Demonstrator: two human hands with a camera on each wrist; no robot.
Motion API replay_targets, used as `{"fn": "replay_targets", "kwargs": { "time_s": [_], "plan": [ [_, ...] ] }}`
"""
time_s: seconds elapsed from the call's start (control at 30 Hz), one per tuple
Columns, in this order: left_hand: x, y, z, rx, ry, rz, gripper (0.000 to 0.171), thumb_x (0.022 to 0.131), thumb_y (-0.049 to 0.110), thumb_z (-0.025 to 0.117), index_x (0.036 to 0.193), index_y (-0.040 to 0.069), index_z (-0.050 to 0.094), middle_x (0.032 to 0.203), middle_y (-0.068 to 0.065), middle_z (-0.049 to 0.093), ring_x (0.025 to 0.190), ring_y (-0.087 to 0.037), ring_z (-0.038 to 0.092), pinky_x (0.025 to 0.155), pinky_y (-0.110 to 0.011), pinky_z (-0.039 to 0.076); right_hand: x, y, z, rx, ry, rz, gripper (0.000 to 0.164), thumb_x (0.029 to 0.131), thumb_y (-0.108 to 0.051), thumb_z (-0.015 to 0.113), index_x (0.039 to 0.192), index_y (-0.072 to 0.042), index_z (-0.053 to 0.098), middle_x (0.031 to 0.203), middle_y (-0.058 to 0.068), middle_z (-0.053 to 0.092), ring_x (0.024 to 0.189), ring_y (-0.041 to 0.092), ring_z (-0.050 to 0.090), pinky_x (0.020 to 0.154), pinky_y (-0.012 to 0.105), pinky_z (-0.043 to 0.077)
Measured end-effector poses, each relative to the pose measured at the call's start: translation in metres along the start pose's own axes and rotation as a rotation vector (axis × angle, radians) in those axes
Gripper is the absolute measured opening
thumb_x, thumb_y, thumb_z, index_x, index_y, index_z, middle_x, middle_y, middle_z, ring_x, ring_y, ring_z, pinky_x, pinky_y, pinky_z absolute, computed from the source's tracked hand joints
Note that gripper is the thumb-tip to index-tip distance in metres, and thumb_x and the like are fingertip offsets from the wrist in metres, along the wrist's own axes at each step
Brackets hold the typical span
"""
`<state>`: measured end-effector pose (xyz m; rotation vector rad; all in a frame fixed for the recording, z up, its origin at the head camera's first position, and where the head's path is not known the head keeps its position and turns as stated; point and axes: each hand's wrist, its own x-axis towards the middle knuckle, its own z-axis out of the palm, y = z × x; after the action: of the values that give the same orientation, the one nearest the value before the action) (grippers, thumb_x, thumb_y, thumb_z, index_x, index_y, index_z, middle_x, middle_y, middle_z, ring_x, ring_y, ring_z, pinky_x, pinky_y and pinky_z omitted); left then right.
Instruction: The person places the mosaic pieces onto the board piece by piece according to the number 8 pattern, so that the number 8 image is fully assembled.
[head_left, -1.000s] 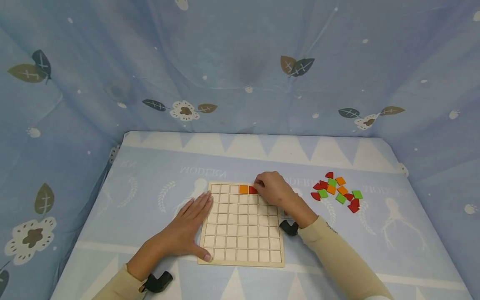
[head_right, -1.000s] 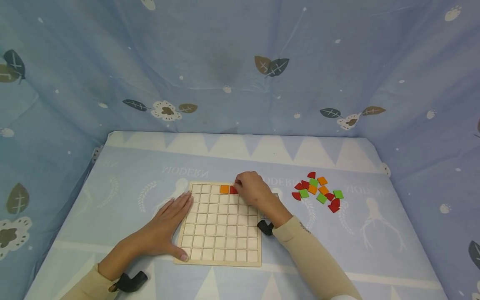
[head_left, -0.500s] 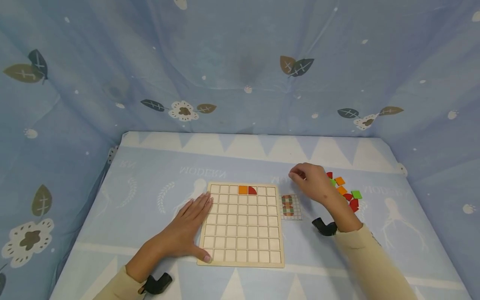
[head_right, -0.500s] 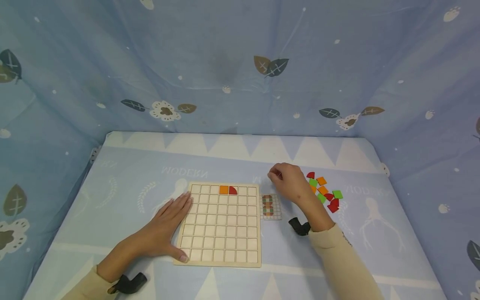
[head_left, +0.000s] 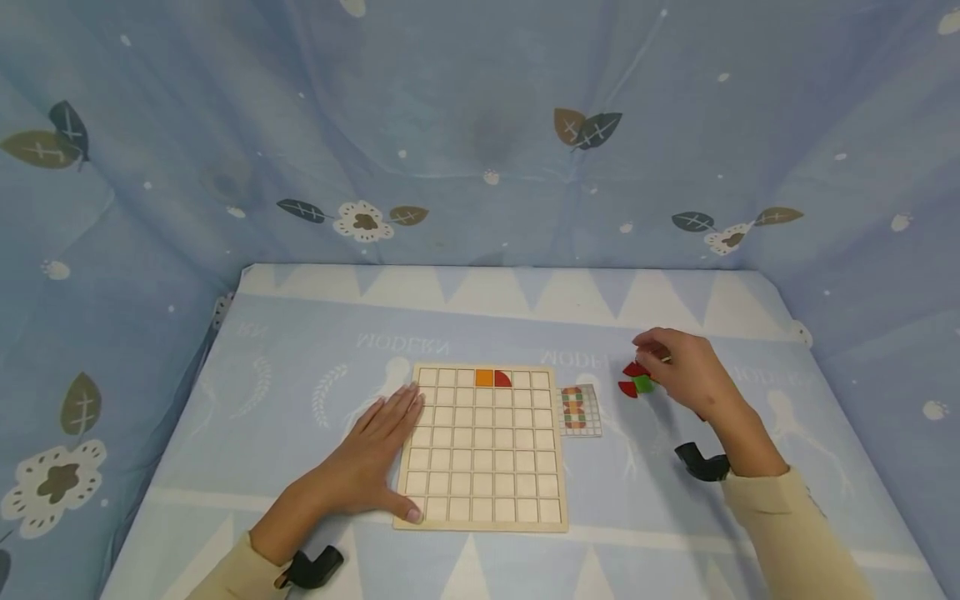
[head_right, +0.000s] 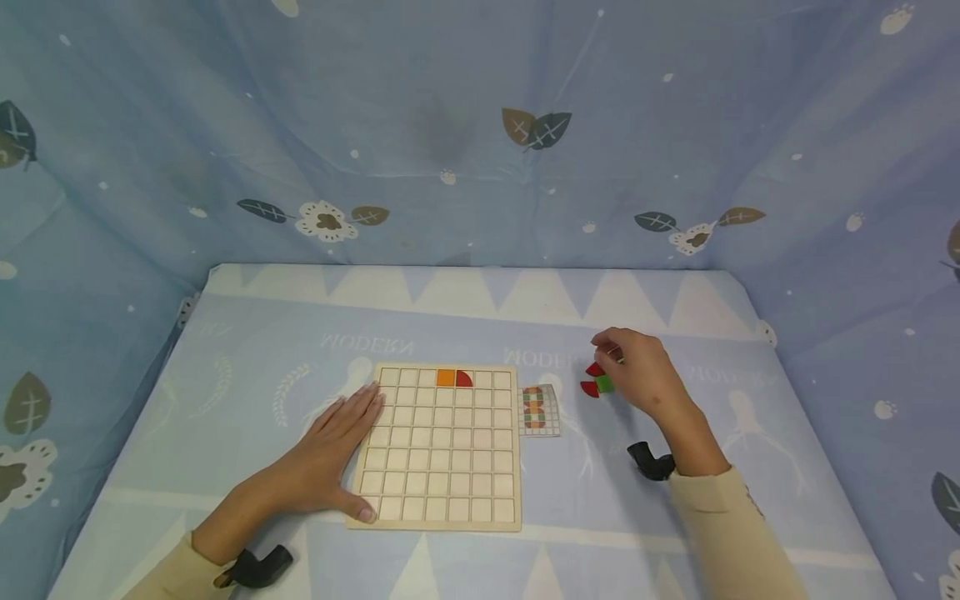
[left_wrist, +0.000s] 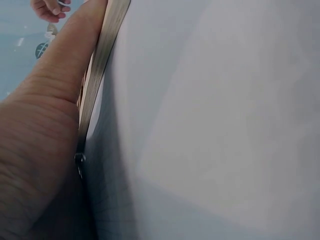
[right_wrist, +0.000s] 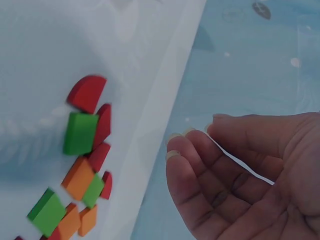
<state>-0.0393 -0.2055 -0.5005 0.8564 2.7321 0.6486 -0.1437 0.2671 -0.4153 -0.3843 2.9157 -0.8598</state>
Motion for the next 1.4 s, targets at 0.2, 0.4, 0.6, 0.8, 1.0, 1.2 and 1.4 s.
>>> {"fn": "replay_targets", "kwargs": {
  "time_s": [0.2,0.4,0.6,0.8,1.0,1.2,1.4],
  "plan": [
    [-0.001,-0.005,0.006,0.004,0.041,0.021,0.152,0.061,0.086,0.078,0.168,0.002,0.009,0.175,-0.015,0.003,0.161,-0.033,0.003,0.127,-0.046,-0.003,-0.006,0.016,0.012,-0.064,-0.035,0.042,0.024,0.098,-0.005,0.071,0.119,0.007,0.072,0.107,0.019,0.072,0.095,0.035,0.067,0.076,0.049,0.060],
    [0.000,-0.006,0.006,-0.002,0.061,0.038,0.151,0.062,0.087,0.077,0.167,0.002,0.010,0.175,-0.017,0.005,0.160,-0.034,0.005,0.127,-0.045,-0.003,-0.009,0.029,0.024,-0.149,-0.062,0.071,0.023,0.093,-0.004,0.077,0.112,0.007,0.073,0.097,0.015,0.067,0.087,0.031,0.061,0.080,0.051,0.057],
    [0.001,-0.004,0.005,0.013,0.022,0.022,0.151,0.063,0.087,0.076,0.167,0.002,0.008,0.175,-0.016,0.002,0.161,-0.034,0.003,0.127,-0.048,-0.001,-0.010,0.035,0.028,-0.151,-0.102,0.081,0.023,0.091,-0.006,0.079,0.109,0.005,0.071,0.092,0.012,0.061,0.085,0.028,0.056,0.075,0.045,0.054],
    [0.002,-0.004,0.004,0.015,0.039,0.023,0.153,0.061,0.086,0.078,0.167,0.001,0.009,0.175,-0.016,0.003,0.161,-0.034,0.004,0.127,-0.049,0.001,-0.005,0.036,0.028,-0.139,-0.101,0.112,0.022,0.090,-0.006,0.079,0.108,0.003,0.070,0.093,0.012,0.062,0.087,0.029,0.057,0.078,0.046,0.055],
    [0.002,-0.003,0.002,0.017,-0.009,-0.003,0.153,0.062,0.088,0.076,0.167,0.002,0.007,0.175,-0.013,-0.001,0.161,-0.032,0.000,0.127,-0.054,0.003,-0.003,0.034,0.027,-0.134,-0.130,0.153,0.024,0.089,-0.008,0.081,0.108,0.004,0.072,0.094,0.012,0.063,0.088,0.030,0.058,0.079,0.047,0.057],
    [0.001,-0.004,0.003,0.015,0.024,0.020,0.151,0.063,0.086,0.077,0.167,0.001,0.009,0.175,-0.016,0.002,0.161,-0.034,0.004,0.126,-0.053,0.004,-0.003,0.035,0.027,-0.140,-0.149,0.181,0.023,0.090,-0.010,0.082,0.107,0.002,0.072,0.094,0.012,0.063,0.089,0.031,0.057,0.078,0.045,0.056],
    [0.002,-0.004,0.003,0.003,0.023,0.022,0.152,0.062,0.086,0.078,0.167,0.001,0.009,0.175,-0.015,0.001,0.161,-0.034,0.003,0.126,-0.053,0.003,-0.003,0.035,0.027,-0.141,-0.162,0.202,0.025,0.089,-0.011,0.084,0.106,0.002,0.071,0.095,0.013,0.065,0.090,0.032,0.058,0.080,0.049,0.056]
  ]
}}
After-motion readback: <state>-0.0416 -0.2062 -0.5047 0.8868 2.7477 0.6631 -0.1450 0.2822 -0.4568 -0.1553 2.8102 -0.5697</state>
